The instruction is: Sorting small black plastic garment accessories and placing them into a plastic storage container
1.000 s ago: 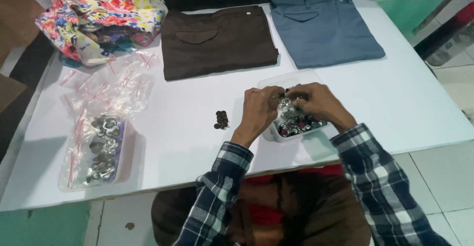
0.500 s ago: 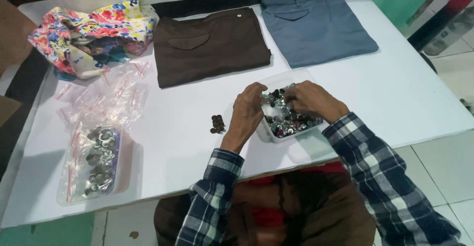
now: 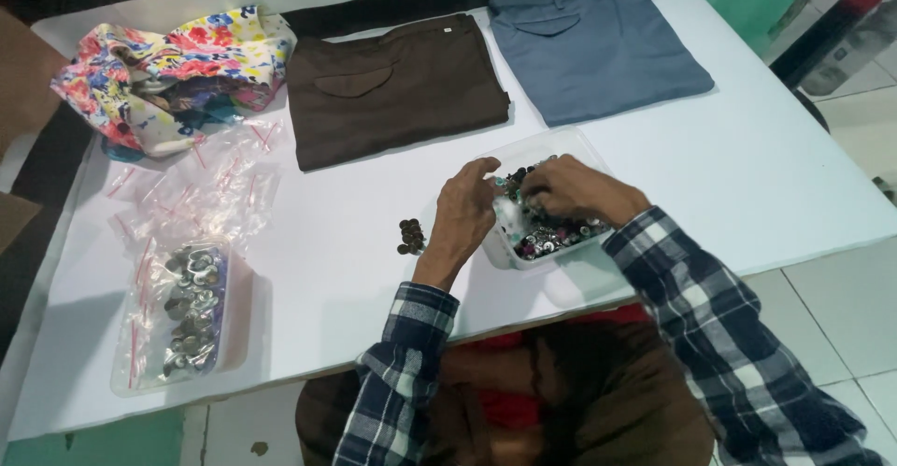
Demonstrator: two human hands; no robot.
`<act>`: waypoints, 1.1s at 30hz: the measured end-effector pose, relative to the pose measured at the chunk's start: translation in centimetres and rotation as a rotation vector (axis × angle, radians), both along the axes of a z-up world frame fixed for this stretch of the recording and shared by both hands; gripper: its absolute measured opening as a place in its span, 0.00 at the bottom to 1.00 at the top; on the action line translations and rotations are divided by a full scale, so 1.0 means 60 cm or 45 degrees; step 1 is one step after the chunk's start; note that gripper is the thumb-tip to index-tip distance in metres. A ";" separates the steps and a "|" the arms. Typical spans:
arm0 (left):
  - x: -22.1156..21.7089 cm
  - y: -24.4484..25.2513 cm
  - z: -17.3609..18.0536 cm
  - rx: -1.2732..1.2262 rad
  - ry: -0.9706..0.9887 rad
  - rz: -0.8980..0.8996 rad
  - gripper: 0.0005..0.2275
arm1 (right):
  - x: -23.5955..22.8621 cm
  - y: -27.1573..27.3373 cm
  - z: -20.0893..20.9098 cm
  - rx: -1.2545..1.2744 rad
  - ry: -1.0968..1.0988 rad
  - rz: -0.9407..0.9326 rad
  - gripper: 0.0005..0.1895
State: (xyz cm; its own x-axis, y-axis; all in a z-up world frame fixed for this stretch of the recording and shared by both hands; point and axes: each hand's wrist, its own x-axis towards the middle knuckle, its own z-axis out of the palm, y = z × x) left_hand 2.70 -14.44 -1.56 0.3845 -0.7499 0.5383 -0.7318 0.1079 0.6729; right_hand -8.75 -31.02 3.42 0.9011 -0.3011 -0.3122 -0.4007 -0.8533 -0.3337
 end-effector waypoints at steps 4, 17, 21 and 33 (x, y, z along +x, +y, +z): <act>0.006 -0.013 0.008 0.113 -0.335 -0.009 0.12 | -0.035 0.030 0.078 0.196 -0.089 -0.172 0.17; 0.024 -0.041 -0.015 0.329 -0.191 -0.044 0.10 | -0.014 0.047 -0.011 -0.283 0.146 0.205 0.21; 0.024 -0.051 -0.025 0.323 -0.214 0.030 0.14 | -0.008 0.030 -0.044 -0.284 -0.103 0.278 0.16; 0.014 -0.049 -0.037 0.324 -0.231 0.073 0.12 | -0.004 0.096 0.036 -0.374 -0.190 0.090 0.12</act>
